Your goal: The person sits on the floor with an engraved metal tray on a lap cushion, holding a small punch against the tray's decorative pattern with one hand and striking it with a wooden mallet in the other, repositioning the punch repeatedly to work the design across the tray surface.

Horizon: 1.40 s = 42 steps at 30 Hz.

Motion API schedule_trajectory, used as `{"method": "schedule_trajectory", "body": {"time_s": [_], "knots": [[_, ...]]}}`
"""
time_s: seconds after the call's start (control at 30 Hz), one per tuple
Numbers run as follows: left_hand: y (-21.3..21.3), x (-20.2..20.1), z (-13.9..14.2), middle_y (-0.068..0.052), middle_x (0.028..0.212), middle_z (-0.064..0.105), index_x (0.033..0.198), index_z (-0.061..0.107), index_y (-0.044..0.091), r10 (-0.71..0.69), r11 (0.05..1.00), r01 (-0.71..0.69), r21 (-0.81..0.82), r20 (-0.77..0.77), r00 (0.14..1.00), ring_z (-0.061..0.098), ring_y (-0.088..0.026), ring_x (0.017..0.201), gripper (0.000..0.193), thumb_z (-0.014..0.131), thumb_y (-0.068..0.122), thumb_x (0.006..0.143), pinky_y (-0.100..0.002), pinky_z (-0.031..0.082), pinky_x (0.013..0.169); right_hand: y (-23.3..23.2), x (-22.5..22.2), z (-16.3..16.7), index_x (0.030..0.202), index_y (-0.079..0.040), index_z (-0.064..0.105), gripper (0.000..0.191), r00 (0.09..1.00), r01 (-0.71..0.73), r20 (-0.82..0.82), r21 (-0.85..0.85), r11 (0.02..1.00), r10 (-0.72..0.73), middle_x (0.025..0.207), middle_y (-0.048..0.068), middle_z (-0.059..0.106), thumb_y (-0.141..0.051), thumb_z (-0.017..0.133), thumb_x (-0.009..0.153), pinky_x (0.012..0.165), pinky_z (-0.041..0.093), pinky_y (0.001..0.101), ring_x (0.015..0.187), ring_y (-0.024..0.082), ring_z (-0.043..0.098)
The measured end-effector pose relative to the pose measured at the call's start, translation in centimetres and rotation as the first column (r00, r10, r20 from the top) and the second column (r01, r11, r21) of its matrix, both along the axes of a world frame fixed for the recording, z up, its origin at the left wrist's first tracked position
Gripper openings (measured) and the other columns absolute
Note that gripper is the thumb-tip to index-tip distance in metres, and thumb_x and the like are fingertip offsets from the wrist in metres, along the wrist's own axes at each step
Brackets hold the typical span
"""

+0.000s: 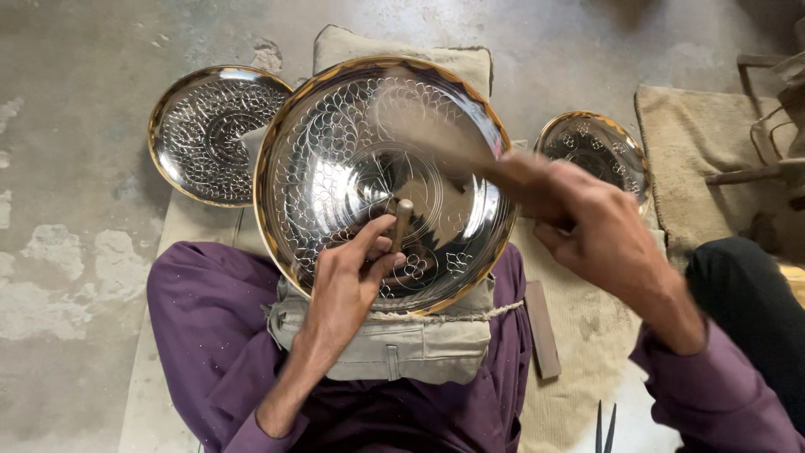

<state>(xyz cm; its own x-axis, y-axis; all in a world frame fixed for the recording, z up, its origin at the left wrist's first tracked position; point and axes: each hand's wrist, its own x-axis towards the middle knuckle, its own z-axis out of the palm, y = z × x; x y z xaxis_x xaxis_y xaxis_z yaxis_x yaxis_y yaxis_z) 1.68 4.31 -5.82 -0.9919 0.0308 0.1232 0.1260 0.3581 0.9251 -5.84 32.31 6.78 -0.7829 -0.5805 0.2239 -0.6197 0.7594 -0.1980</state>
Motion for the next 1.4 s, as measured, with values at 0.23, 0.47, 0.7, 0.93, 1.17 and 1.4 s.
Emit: {"method": "schedule_trajectory", "body": {"time_s": [0.23,0.47,0.7,0.93,1.17,1.4], "knots": [[0.5,0.6,0.1,-0.014,0.096,0.08,0.133,0.062,0.011,0.108,0.994,-0.109,0.017,0.051,0.993,0.08,-0.023,0.084,0.046,0.074,0.01,0.089,-0.039,0.068,0.073,-1.0,-0.8,0.9,0.135,-0.024,0.062,0.047,0.999,-0.044,0.022,0.148,0.988,0.041,0.111,0.004,0.073,-0.006,0.065,0.093,0.06,0.063,0.0298,0.08,0.016,0.074],[0.9,1.7,0.0,-0.012,0.095,0.08,0.134,0.061,0.01,0.175,0.979,-0.178,0.102,0.037,0.984,0.081,-0.022,0.087,0.044,0.069,0.006,0.091,-0.038,0.068,0.074,-2.8,-1.2,1.3,0.153,-0.014,0.05,0.069,0.995,-0.062,0.07,-0.113,0.992,0.071,0.117,0.01,0.068,-0.01,0.067,0.086,0.067,0.059,0.0316,0.075,0.017,0.068],[0.6,2.2,-0.3,-0.012,0.092,0.079,0.127,0.056,0.009,0.226,0.961,-0.239,0.136,0.1,0.969,0.081,-0.022,0.085,0.038,0.071,0.008,0.091,-0.036,0.07,0.07,-3.0,-0.9,2.1,0.149,-0.018,0.053,0.059,0.992,-0.092,-0.063,0.194,0.977,0.106,0.098,0.007,0.072,-0.01,0.065,0.092,0.049,0.053,0.0312,0.061,0.016,0.062],[0.2,0.8,-0.7,-0.013,0.096,0.079,0.13,0.058,0.007,0.088,0.991,-0.081,0.104,-0.058,0.994,0.08,-0.022,0.087,0.037,0.07,0.011,0.095,-0.038,0.07,0.071,-1.4,-0.4,2.1,0.149,-0.03,0.055,0.067,0.979,-0.017,-0.183,0.367,0.93,0.09,0.095,0.002,0.072,-0.01,0.067,0.086,0.06,0.059,0.0345,0.066,0.016,0.066],[0.0,0.4,-0.4,-0.011,0.093,0.08,0.133,0.059,0.012,0.043,0.996,-0.04,0.077,-0.029,0.999,0.081,-0.02,0.084,0.044,0.073,0.013,0.091,-0.037,0.071,0.071,-0.8,-0.8,1.0,0.151,-0.029,0.055,0.076,0.993,0.045,-0.121,0.418,0.907,0.007,0.096,0.003,0.072,-0.006,0.069,0.08,0.059,0.06,0.034,0.066,0.017,0.067],[0.1,0.6,-0.3,-0.013,0.1,0.079,0.137,0.057,0.014,0.065,0.995,-0.061,0.073,-0.053,0.996,0.08,-0.023,0.091,0.05,0.073,0.012,0.09,-0.036,0.071,0.072,-0.9,-0.6,1.5,0.15,-0.029,0.056,0.074,0.986,0.032,-0.167,0.354,0.935,0.029,0.098,0.003,0.074,-0.008,0.072,0.081,0.06,0.06,0.0346,0.066,0.017,0.067]]}}
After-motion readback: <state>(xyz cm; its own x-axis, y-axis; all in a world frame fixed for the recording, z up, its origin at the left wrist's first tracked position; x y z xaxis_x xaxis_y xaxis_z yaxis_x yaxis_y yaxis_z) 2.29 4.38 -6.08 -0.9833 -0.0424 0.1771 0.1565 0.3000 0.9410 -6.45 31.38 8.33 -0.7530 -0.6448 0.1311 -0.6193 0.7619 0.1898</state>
